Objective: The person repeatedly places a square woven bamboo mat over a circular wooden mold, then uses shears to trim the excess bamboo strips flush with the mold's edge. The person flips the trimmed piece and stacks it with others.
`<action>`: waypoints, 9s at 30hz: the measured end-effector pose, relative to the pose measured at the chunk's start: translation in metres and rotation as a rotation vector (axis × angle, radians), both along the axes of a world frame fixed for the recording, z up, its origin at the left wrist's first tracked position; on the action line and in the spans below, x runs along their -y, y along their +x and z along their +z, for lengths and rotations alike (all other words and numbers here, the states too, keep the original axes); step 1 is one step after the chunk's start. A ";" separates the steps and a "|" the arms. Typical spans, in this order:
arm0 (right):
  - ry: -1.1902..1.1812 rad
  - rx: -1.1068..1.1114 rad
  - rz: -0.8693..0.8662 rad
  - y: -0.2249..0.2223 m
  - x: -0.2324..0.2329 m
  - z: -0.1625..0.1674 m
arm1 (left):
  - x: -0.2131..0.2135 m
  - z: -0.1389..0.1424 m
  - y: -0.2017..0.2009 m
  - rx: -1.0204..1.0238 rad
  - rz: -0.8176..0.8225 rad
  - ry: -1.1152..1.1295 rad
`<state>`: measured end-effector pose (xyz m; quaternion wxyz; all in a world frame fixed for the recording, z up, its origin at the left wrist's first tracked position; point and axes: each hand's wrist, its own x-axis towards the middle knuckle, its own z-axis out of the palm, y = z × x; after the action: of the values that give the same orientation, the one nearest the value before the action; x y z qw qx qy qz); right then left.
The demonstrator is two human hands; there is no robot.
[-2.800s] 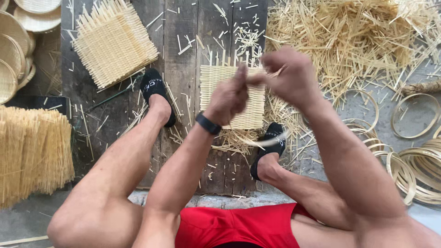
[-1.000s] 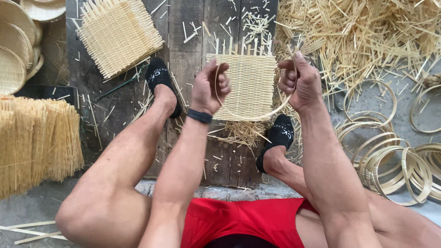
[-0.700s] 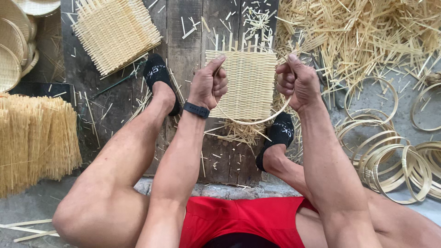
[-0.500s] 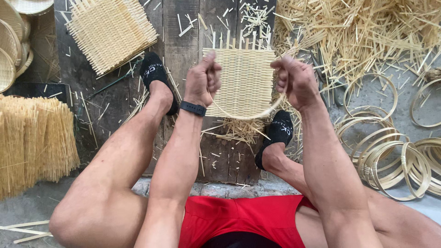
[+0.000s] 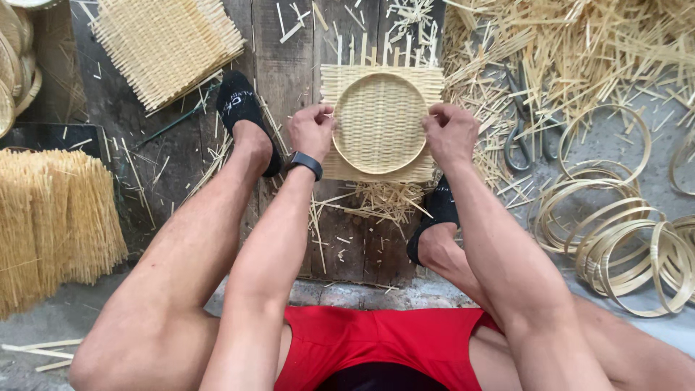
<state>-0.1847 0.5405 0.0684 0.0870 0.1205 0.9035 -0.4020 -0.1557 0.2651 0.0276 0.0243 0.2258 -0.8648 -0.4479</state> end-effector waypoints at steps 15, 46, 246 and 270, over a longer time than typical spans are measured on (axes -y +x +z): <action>-0.041 0.001 -0.101 0.009 0.001 -0.014 | -0.002 0.001 0.004 0.108 0.104 -0.020; -0.120 0.060 0.000 0.001 -0.014 -0.021 | 0.010 -0.003 0.003 0.156 0.120 0.211; 0.924 -0.384 0.683 -0.023 -0.132 -0.079 | -0.140 0.027 0.016 0.049 -0.586 -0.389; 0.832 -0.403 0.700 -0.017 -0.152 -0.077 | -0.148 0.021 0.021 0.044 -0.479 -0.327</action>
<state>-0.2017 0.6928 -0.0086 -0.0139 -0.2404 0.9703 0.0248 -0.1350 0.4128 0.0487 -0.0648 0.0181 -0.9545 -0.2906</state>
